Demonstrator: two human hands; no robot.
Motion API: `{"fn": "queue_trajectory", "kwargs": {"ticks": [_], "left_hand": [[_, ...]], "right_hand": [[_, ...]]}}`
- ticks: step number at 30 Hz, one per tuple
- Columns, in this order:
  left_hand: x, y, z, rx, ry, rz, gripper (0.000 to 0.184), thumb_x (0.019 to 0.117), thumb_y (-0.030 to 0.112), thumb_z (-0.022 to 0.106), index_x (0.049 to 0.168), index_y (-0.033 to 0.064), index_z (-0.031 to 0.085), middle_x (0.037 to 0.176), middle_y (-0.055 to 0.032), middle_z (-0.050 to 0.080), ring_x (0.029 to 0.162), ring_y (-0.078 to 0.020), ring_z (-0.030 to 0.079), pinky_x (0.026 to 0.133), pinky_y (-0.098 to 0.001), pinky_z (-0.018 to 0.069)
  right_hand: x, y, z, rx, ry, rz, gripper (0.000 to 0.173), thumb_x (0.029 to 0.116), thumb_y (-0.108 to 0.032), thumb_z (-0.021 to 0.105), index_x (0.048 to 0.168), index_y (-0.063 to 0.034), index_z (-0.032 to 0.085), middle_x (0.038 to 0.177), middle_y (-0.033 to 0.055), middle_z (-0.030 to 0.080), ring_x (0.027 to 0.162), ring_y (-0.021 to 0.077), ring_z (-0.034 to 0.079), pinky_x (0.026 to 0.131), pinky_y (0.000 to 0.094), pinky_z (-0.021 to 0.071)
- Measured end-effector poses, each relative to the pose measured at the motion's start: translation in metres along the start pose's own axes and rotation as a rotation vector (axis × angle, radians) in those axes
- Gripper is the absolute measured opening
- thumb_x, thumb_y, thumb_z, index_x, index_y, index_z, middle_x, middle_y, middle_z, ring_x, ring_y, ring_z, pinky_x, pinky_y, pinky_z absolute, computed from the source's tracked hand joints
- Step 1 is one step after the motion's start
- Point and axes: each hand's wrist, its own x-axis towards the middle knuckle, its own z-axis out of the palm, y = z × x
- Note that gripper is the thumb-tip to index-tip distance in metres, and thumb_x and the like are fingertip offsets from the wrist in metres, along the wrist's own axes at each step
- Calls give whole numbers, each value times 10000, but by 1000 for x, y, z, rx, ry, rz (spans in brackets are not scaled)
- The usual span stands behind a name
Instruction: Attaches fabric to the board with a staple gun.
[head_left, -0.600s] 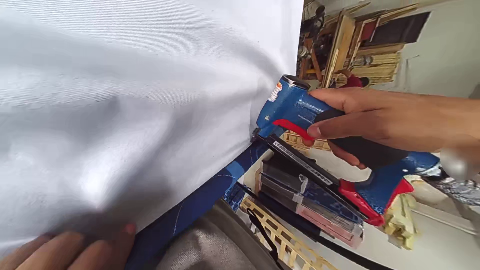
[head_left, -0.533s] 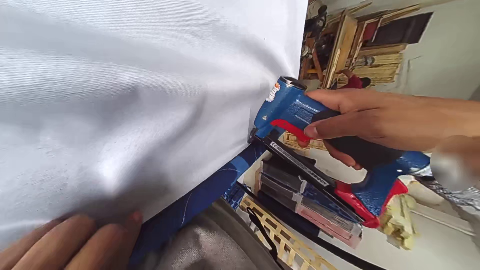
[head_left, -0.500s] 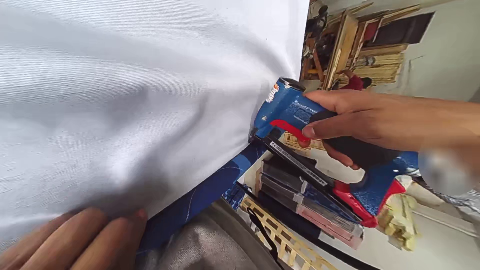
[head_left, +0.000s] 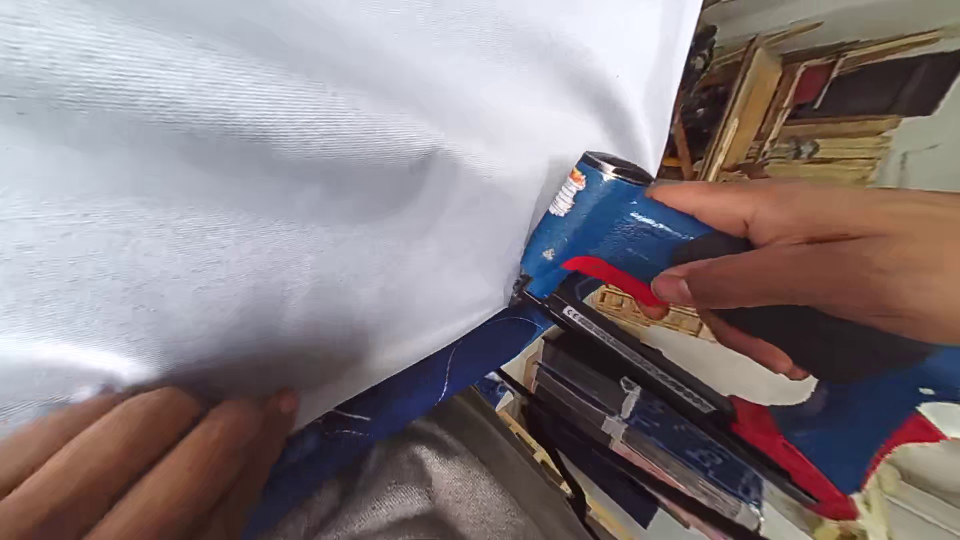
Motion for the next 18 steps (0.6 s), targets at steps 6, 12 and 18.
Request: {"fn": "queue_trajectory", "kwargs": {"ticks": [6, 12, 18], "left_hand": [[-7, -15, -27, 63, -84, 120, 278, 1064, 31, 413, 1249, -49, 604, 1035, -237, 638, 725, -378, 591, 558, -462, 443], [-15, -24, -54, -51, -168, 249, 235, 1054, 14, 436, 1096, -80, 648, 888, -201, 628, 732, -361, 624, 573, -445, 494], [-10, -29, -46, 61, -54, 417, 266, 1014, -27, 385, 920, -48, 633, 826, -157, 583, 672, -305, 590, 501, -390, 449]], "right_hand": [[4, -25, 25, 33, 26, 69, 191, 1043, -194, 529, 1226, -141, 538, 840, 152, 696, 461, 233, 633, 410, 379, 578], [1, -54, 59, 41, 90, 121, 173, 1050, -172, 492, 1219, -134, 507, 875, 141, 708, 453, 215, 624, 408, 345, 567], [-3, -71, 92, 88, 111, 100, 192, 1048, -173, 498, 1236, -144, 519, 918, 144, 714, 464, 226, 630, 412, 354, 572]]}}
